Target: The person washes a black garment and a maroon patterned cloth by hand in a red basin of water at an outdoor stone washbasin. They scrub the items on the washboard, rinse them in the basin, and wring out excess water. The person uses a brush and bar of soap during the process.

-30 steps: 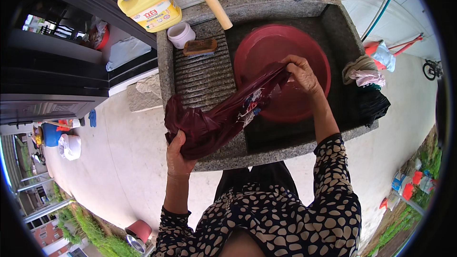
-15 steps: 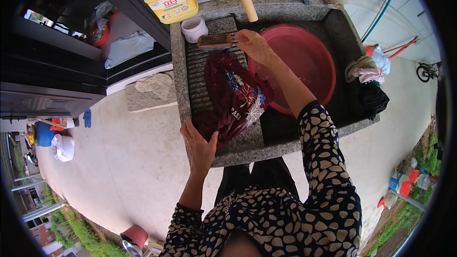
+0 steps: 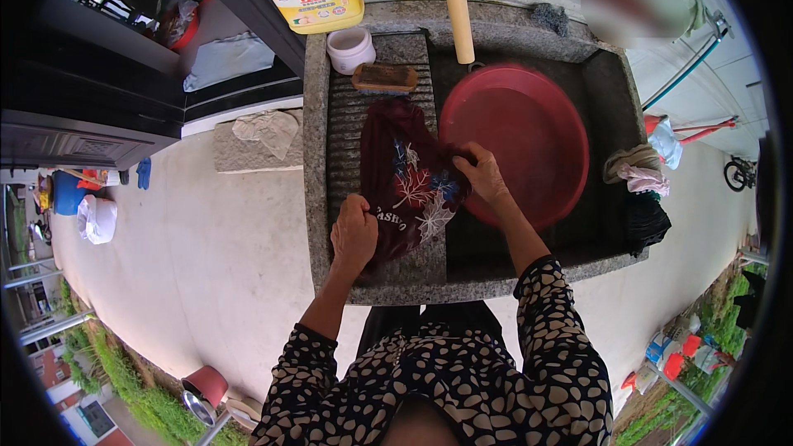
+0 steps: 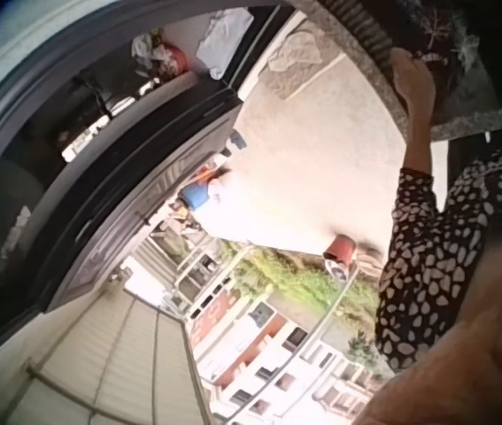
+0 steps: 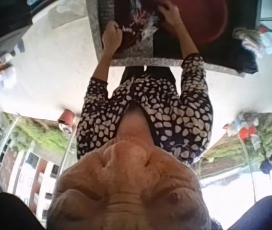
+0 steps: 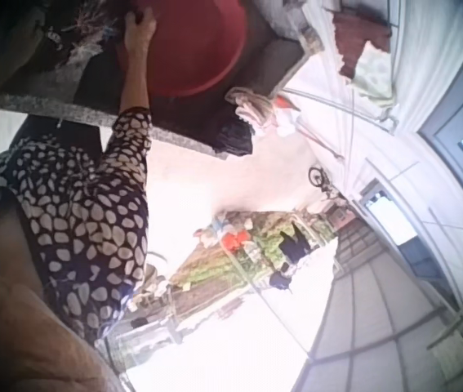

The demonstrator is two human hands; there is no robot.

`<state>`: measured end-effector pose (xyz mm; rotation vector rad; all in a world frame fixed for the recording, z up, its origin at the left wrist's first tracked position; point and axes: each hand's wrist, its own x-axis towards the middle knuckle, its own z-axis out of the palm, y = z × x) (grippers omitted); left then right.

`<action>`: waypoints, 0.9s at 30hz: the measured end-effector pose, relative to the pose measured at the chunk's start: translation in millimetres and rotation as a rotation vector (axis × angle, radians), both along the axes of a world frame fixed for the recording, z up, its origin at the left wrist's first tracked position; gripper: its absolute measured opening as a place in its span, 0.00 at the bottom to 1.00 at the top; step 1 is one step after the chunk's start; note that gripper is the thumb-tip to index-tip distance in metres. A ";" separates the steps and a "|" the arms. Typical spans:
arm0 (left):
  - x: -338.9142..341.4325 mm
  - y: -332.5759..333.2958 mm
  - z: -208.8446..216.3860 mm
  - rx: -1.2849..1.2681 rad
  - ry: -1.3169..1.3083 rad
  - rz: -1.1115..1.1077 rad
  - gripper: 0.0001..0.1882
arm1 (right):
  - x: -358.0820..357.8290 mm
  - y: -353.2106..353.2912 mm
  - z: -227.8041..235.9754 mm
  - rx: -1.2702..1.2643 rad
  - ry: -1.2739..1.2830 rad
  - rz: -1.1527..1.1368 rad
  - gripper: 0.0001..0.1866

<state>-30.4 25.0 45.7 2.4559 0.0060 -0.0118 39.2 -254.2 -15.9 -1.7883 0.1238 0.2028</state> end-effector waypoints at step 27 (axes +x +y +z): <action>2.7 -7.0 5.5 -0.177 0.214 0.327 0.17 | 78.7 138.6 32.7 -0.815 -0.390 0.376 0.26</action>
